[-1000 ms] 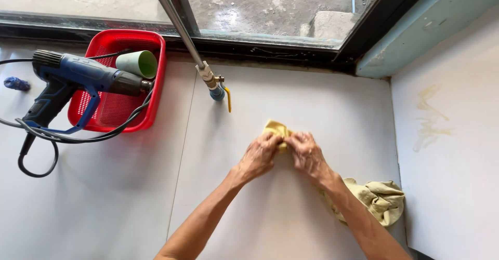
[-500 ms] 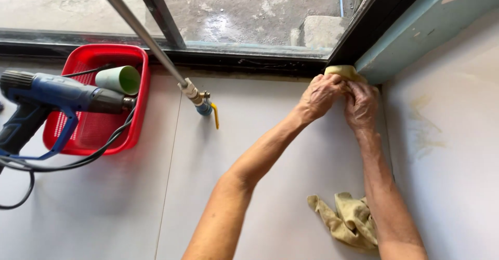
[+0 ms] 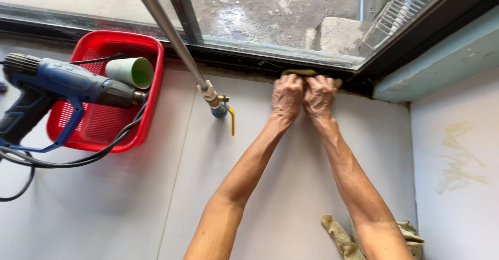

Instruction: Wipe a white countertop and a utility pipe with a yellow cloth.

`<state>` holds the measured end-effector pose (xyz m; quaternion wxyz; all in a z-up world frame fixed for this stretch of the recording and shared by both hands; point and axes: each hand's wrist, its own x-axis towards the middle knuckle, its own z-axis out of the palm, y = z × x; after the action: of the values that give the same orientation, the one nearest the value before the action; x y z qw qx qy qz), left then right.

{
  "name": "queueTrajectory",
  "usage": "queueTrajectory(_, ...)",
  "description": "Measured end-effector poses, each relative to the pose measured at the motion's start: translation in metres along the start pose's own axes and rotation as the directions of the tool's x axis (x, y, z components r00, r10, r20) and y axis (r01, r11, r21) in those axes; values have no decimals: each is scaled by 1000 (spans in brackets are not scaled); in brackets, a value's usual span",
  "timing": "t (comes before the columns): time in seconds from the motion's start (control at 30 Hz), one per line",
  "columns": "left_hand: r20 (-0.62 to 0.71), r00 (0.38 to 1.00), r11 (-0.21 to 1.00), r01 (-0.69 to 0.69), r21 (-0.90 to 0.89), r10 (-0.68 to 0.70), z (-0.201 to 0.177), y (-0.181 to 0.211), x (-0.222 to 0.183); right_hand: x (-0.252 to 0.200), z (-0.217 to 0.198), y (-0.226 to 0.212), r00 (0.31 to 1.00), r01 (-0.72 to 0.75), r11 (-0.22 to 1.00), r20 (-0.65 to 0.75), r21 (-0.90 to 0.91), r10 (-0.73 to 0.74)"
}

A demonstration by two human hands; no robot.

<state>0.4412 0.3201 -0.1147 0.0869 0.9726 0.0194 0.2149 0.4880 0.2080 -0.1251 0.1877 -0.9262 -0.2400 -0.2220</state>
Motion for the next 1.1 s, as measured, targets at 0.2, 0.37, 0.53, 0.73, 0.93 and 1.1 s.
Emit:
queueTrajectory(0.2, -115, 911, 911, 375, -173, -397, -28, -48, -31, 31, 20, -74, 979, 125, 917, 104, 378, -177)
queueTrajectory(0.37, -278, 802, 846, 471, -250, -529, -39, -82, -57, 49, 49, -138, 899, 335, 768, 59, 547, -434)
queueTrajectory(0.53, -278, 788, 836, 509, -206, -549, -41, -83, -52, 58, 30, -140, 856, 372, 798, 157, 474, -493)
queueTrajectory(0.73, -268, 894, 933, 336, -130, -359, -7, -41, -36, 38, -2, -60, 862, 413, 886, 226, 209, -455)
queueTrajectory(0.93, -193, 971, 966, 94, -239, -142, 18, 40, -14, 1, -33, 41, 916, 347, 938, 215, -9, -337)
queueTrajectory(1.1, -149, 976, 903, -202, -379, 156, 22, 108, 7, -40, -77, 109, 974, 147, 959, 205, -243, -98)
